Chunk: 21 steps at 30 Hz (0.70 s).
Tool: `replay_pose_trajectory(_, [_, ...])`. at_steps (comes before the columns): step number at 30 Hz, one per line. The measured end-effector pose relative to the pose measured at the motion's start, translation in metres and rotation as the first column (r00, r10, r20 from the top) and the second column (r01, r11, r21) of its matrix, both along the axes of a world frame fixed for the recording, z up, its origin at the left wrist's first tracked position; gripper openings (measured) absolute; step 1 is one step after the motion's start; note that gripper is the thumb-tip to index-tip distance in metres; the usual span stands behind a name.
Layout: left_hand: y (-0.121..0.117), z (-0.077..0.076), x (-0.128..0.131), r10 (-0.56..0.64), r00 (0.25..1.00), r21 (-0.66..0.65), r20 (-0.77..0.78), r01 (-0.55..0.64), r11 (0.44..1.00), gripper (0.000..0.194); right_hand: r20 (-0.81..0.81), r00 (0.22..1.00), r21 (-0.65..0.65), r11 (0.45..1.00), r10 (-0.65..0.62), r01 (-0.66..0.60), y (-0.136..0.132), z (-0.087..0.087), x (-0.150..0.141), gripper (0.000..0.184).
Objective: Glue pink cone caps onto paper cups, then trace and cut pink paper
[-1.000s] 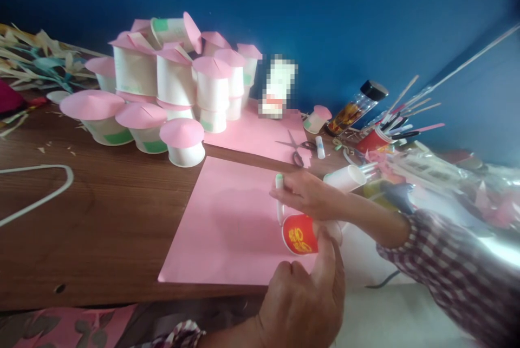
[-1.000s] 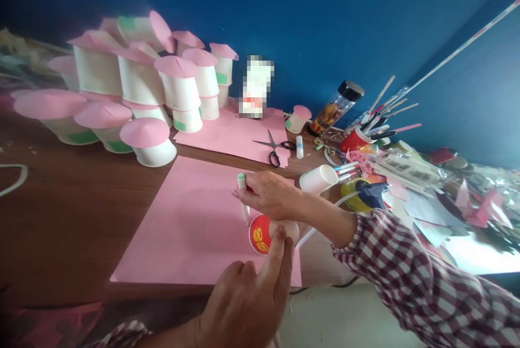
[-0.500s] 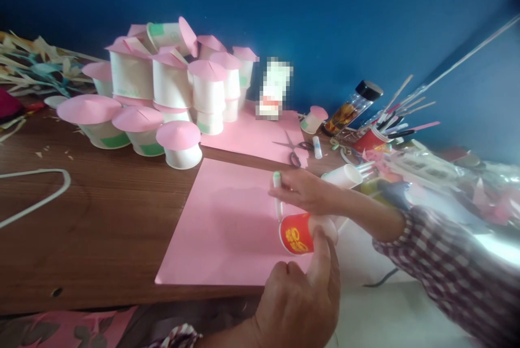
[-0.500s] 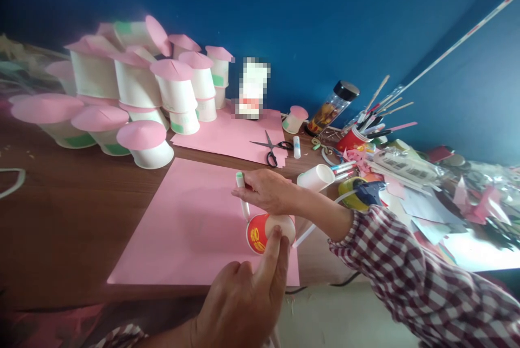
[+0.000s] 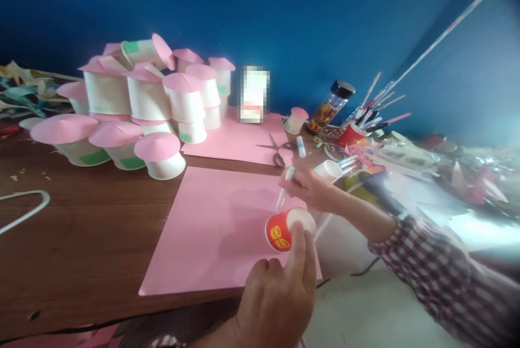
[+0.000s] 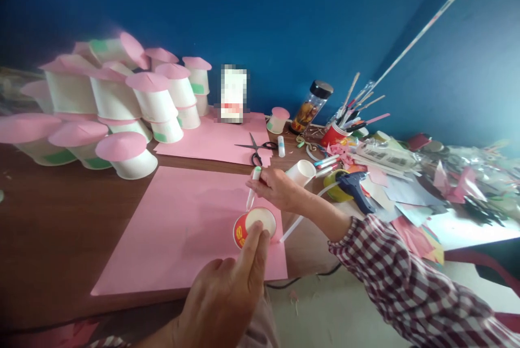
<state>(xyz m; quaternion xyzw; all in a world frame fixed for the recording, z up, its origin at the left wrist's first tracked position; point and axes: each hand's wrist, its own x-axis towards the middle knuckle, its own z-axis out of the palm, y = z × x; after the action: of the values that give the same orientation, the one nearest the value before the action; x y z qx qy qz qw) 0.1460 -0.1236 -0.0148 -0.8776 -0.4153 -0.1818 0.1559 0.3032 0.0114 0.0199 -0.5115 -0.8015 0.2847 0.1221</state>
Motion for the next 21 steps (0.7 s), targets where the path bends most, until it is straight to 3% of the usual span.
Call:
replay_pose_trajectory(8, [0.003, -0.003, -0.001, -0.013, 0.999, 0.063, -0.042, 0.016, 0.998, 0.056, -0.211, 0.958, 0.015, 0.979, -0.196, 0.203, -0.038, -0.011, 0.03, 0.026])
replay_pose_trajectory(14, [0.002, 0.003, -0.005, -0.024, 0.99, -0.017, -0.138, 0.021, 1.0, 0.063, -0.271, 0.903, 0.015, 0.937, -0.333, 0.35, -0.069, -0.014, 0.042, 0.017])
replay_pose_trajectory(21, [0.007, 0.01, -0.008, 0.0, 0.991, -0.058, -0.134, -0.008, 0.998, 0.068, -0.296, 0.84, 0.05, 0.871, -0.455, 0.489, -0.114, -0.02, 0.042, 0.015])
